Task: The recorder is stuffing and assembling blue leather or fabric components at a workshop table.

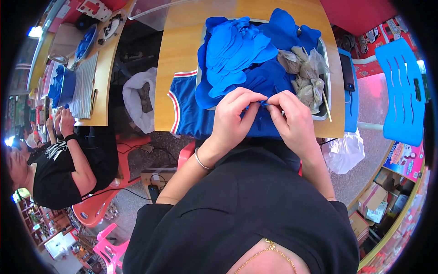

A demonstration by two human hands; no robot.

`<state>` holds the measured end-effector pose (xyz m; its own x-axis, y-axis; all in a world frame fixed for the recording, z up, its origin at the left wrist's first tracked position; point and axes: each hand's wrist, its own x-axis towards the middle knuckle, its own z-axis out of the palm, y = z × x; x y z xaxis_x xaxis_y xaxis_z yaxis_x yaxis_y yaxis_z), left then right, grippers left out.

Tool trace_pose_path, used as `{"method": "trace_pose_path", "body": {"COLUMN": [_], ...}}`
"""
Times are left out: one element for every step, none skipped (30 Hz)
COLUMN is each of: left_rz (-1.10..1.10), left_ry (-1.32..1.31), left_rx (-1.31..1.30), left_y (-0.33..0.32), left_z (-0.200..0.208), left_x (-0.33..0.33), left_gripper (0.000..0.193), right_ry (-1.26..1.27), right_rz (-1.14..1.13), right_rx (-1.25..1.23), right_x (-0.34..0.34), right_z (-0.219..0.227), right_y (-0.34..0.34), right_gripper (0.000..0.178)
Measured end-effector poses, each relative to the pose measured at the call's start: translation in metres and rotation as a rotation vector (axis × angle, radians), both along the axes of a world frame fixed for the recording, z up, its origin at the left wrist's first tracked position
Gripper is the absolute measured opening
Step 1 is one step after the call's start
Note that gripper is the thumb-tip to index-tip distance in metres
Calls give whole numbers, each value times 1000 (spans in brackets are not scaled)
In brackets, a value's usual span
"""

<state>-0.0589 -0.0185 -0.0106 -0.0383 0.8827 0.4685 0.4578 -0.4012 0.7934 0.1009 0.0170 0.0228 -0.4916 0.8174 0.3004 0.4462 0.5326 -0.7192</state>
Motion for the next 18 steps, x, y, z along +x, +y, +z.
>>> {"method": "trace_pose_path", "body": {"left_rz": [-29,-29,-16,-3,-3,-23,-46,-50,-166,-279,-316,-318,-327,-335,-418,-417,-442,-466], "left_ry": [-23,-23,-30,-35,-33,-53,-74,-72,-464,-859,-1013,-1011,-1138,-1265,-1255,-1254,-1152,-1049], "left_rx": [-31,-31,-99,-167,-168,-184,-202,-204,-448,-687,-714,-718,-723,-726,-648,-648,-636,-622], "left_y": [0,0,-1,-1,-1,-1,-1,-2,-2,-1,-2,-2,-1,0,1,2,3,4], "left_z": [0,0,0,0,-2,-4,-6,-7,-8,-8,-5,-4,-4,-3,-6,-8,-10,-11], "left_x": [-2,-1,1,1,3,6,8,7,6,5,3,3,4,4,4,2,0,-2], "left_gripper": [18,18,15,12,12,10,8,8,9,10,11,11,10,10,13,13,13,13], "right_ry": [-28,-56,-56,-88,-120,-118,-122,-127,-112,-111,-69,-26,-27,9,46,47,69,91], "right_rz": [-15,-30,-29,-71,-113,-114,-144,-175,-154,-157,-108,-59,-62,-21,22,22,27,33], "right_rx": [40,81,80,125,169,168,195,221,213,211,120,29,28,-35,-99,-99,-153,-207], "right_x": [-1,-2,-3,-4,-6,-6,-5,-4,-4,-3,-3,-2,-2,-2,-2,-2,-2,-2], "right_z": [0,-1,-1,-2,-3,-4,-5,-6,-4,-2,1,2,4,5,6,6,7,8], "right_y": [-1,-2,-2,-2,-1,0,1,3,4,4,4,4,4,3,3,2,2,2], "right_gripper": [7,8,8,8,9,9,9,9,9,9,9,9,9,8,8,8,8,7]}}
